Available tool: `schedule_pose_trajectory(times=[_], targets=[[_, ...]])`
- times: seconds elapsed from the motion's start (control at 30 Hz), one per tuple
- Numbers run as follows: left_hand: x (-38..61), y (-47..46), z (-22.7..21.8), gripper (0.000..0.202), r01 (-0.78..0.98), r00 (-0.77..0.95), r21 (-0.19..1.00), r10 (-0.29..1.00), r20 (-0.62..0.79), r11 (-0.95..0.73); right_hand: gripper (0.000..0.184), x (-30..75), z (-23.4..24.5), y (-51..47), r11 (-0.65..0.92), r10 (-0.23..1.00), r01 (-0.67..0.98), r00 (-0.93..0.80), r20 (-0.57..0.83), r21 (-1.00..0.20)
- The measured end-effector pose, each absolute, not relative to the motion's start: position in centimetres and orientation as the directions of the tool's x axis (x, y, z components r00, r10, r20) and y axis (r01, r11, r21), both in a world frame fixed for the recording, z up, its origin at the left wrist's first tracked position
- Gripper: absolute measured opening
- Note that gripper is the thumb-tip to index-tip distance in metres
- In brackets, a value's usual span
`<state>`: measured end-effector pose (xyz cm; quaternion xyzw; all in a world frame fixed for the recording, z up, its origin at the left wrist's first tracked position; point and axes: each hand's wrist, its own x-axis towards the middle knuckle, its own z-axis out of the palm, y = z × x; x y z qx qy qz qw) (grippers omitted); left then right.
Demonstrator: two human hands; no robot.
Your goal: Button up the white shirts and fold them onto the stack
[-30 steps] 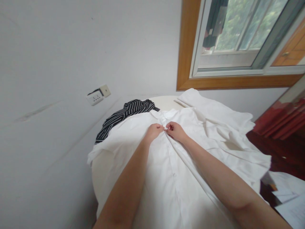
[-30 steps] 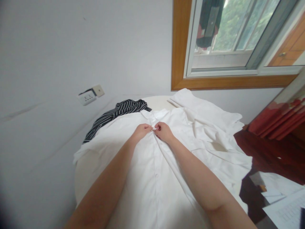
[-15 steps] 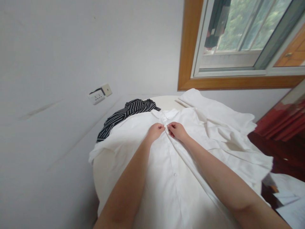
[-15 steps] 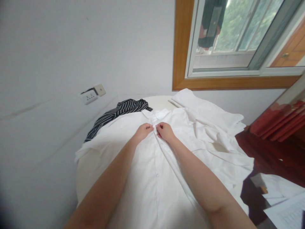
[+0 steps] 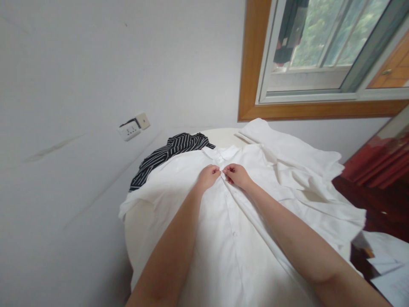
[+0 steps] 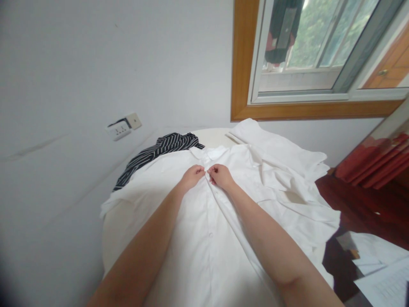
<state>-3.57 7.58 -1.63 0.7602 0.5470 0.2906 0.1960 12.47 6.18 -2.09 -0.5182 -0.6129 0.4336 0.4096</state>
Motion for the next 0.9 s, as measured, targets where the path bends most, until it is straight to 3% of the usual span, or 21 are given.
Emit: schedule_pose_trajectory(times=[0.17,0.9], targets=[[-3.61,7.66,-1.57,0.014,0.753,0.28,0.546,0.929,0.241,-0.368,0.013,12.49,-2.06,6.26,0.089,0.99,0.306,-0.128,0.052,-0.948],[-3.5,7.51,-1.89,0.011,0.751,0.239,0.559,0.934,0.267,-0.352,0.012,12.52,-2.86,6.6,0.131,0.991,0.33,-0.073,0.113,-0.935]])
